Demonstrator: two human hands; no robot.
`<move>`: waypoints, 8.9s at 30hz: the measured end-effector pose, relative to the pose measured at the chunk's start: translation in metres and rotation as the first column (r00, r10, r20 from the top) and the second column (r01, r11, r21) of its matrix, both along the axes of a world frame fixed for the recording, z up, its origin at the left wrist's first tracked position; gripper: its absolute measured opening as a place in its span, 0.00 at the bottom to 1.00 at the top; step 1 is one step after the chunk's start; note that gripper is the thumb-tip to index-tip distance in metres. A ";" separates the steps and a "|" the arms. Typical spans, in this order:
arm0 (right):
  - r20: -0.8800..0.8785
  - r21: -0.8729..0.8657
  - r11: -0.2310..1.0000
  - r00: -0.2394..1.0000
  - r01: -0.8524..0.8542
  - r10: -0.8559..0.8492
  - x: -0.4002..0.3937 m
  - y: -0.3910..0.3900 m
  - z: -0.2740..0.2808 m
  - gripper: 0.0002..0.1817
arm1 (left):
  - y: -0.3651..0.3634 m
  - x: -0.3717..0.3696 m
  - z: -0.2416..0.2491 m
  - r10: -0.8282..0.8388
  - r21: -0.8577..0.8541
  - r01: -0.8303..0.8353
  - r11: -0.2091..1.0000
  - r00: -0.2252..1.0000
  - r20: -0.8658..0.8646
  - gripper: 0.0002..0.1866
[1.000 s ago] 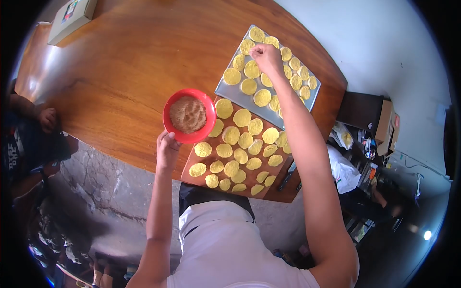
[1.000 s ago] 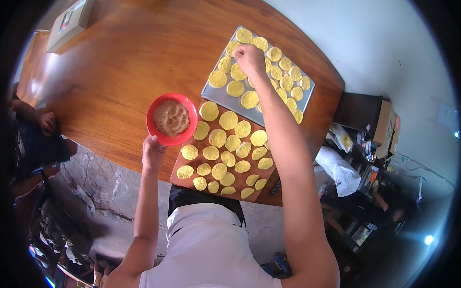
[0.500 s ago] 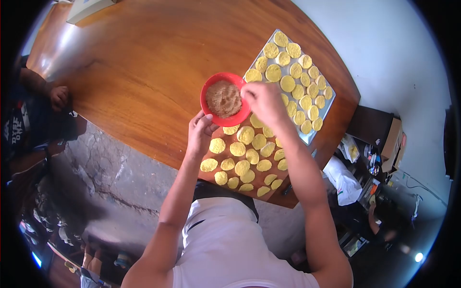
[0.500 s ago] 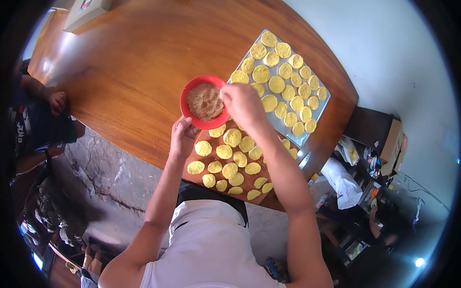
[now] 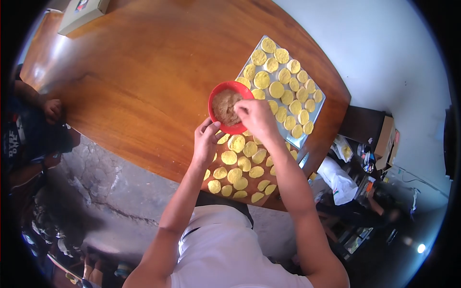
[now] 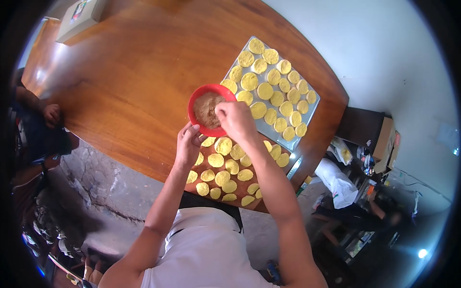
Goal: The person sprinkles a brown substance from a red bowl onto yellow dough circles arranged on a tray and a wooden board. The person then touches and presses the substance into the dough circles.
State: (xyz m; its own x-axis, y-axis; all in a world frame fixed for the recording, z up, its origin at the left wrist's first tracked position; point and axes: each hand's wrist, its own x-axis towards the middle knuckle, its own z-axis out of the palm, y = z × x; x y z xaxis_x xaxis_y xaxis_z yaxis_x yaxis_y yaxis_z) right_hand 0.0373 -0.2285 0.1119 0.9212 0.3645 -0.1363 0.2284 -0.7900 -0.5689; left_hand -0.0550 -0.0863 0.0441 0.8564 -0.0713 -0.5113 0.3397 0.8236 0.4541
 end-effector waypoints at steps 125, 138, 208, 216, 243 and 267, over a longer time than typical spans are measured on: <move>0.048 0.011 0.883 0.882 0.468 -0.468 0.075 -0.084 -0.039 0.07 | -0.007 0.045 -0.028 -0.108 0.119 0.104 0.987 0.994 0.022 0.22; 0.113 -0.029 0.897 0.893 0.442 -0.436 0.107 -0.102 -0.069 0.05 | 0.029 0.021 -0.036 -0.070 0.130 0.066 0.989 0.997 0.030 0.24; 0.050 0.024 0.841 0.839 0.541 -0.542 0.094 -0.086 -0.056 0.06 | 0.087 -0.004 -0.057 -0.053 0.136 0.048 0.989 0.998 0.032 0.21; 0.070 0.068 0.836 0.834 0.544 -0.548 0.097 -0.084 -0.055 0.07 | 0.087 -0.004 -0.054 -0.066 0.124 0.057 0.991 0.996 0.065 0.20; 0.141 -0.174 0.984 0.987 -0.045 0.070 -0.064 -0.027 -0.015 0.06 | -0.007 -0.030 0.001 -0.195 0.094 0.191 0.977 0.980 0.033 0.19; 0.095 -0.015 0.935 0.931 0.356 -0.353 0.063 -0.159 -0.019 0.07 | -0.034 -0.044 -0.014 -0.007 0.162 -0.004 0.987 0.998 0.070 0.24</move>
State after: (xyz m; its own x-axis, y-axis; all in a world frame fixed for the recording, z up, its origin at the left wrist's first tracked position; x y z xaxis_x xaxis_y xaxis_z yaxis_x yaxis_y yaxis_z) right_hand 0.1003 -0.3876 0.0929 0.9985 0.0092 -0.0540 -0.0210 -0.8462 -0.5324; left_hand -0.0989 -0.1201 0.0304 0.8905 0.0061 -0.4549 0.3035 0.7369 0.6041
